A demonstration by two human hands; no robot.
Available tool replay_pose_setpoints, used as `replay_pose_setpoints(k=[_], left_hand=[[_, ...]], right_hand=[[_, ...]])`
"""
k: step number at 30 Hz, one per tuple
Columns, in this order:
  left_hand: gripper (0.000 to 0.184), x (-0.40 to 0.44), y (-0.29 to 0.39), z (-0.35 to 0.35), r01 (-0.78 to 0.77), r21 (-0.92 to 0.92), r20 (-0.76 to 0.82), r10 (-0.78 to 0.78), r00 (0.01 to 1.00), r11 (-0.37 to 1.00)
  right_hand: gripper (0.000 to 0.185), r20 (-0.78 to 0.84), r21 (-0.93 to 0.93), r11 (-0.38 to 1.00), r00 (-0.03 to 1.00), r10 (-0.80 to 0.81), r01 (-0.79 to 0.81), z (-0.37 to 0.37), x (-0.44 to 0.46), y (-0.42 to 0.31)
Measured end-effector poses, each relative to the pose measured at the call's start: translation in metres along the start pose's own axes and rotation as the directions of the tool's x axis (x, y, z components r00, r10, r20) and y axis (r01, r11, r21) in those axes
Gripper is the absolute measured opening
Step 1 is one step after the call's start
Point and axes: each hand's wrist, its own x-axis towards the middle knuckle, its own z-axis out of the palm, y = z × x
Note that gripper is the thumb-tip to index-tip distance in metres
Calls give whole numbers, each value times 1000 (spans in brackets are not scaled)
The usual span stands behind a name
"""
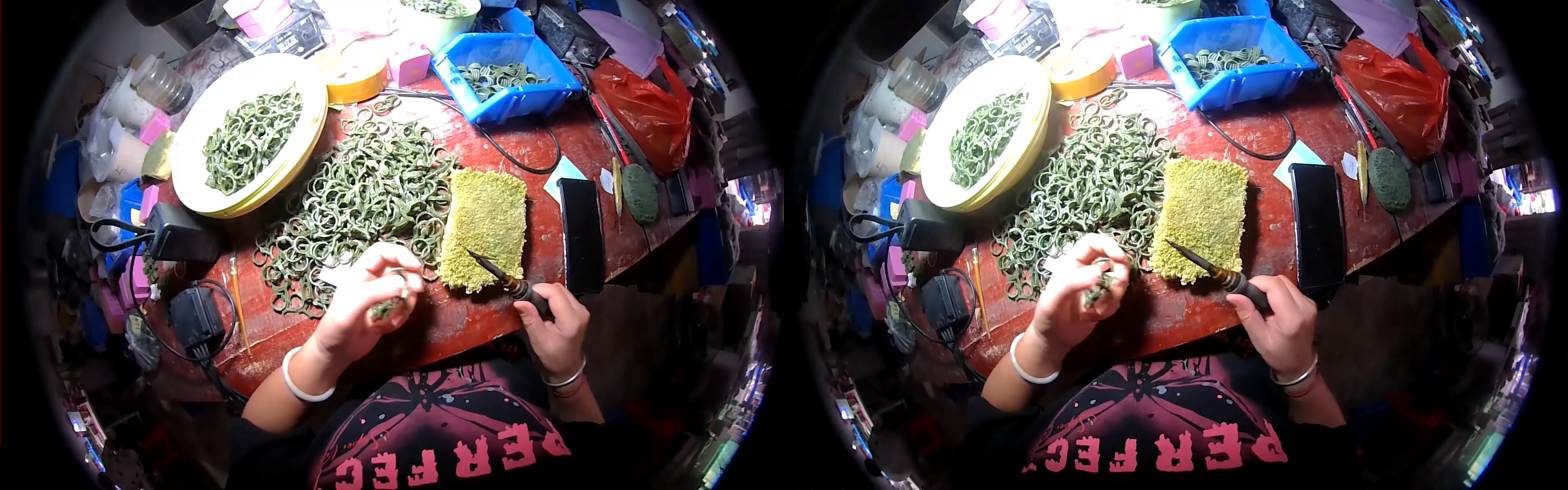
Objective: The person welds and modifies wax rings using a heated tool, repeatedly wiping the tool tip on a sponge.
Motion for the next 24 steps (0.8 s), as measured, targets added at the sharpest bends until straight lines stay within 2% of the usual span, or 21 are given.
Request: replay_pose_setpoints(k=[2, 4, 6, 7, 8, 10, 11, 12, 14, 16, 24], left_hand=[[15, 2, 0, -8, -83, 37, 30, 82, 996, 996], [11, 1, 4, -9, -43, 233, -54, 57, 997, 972], [9, -2, 10, -1, 34, 475, -139, 36, 990, 879], [7, -1, 7, 4, -57, 556, -99, 133, 986, 829], [8, -1, 5, 4, -78, 684, -81, 181, 980, 725], [10, 4, -3, 4, -288, 879, 113, 422, 900, 381], [15, 0, -1, 9, -209, 918, 61, 401, 914, 337], [15, 0, -1, 9, -210, 918, 63, 400, 914, 336], [20, 0, -3, 6, -216, 976, 189, 424, 886, 17], [26, 1, -8, 3, -249, 956, 293, 430, 854, -157], [30, -2, -14, 6, -251, 946, 317, 420, 850, -206]], right_hand=[[26, -2, 81, 996, 1000, 23, -22, 12, -2, 5], [27, -12, 23, 1000, 1000, 2, -1, 15, -5, 5], [28, -15, 29, 1000, 1000, -2, 2, 16, -4, 6], [29, -17, 32, 999, 1000, -4, 4, 15, -4, 6], [29, -17, 31, 1000, 1000, -5, 5, 15, -4, 7], [29, -21, 41, 999, 1000, -13, 14, 16, -6, 9], [29, -22, 40, 999, 1000, -13, 14, 16, -6, 8], [29, -18, 29, 999, 1000, -12, 13, 16, -6, 7], [29, -14, 20, 1000, 1000, -12, 12, 16, -5, 7], [29, -15, 21, 1000, 1000, -18, 18, 16, -5, 7], [29, 2, 67, 998, 1000, -1, 1, 19, -2, 2]])
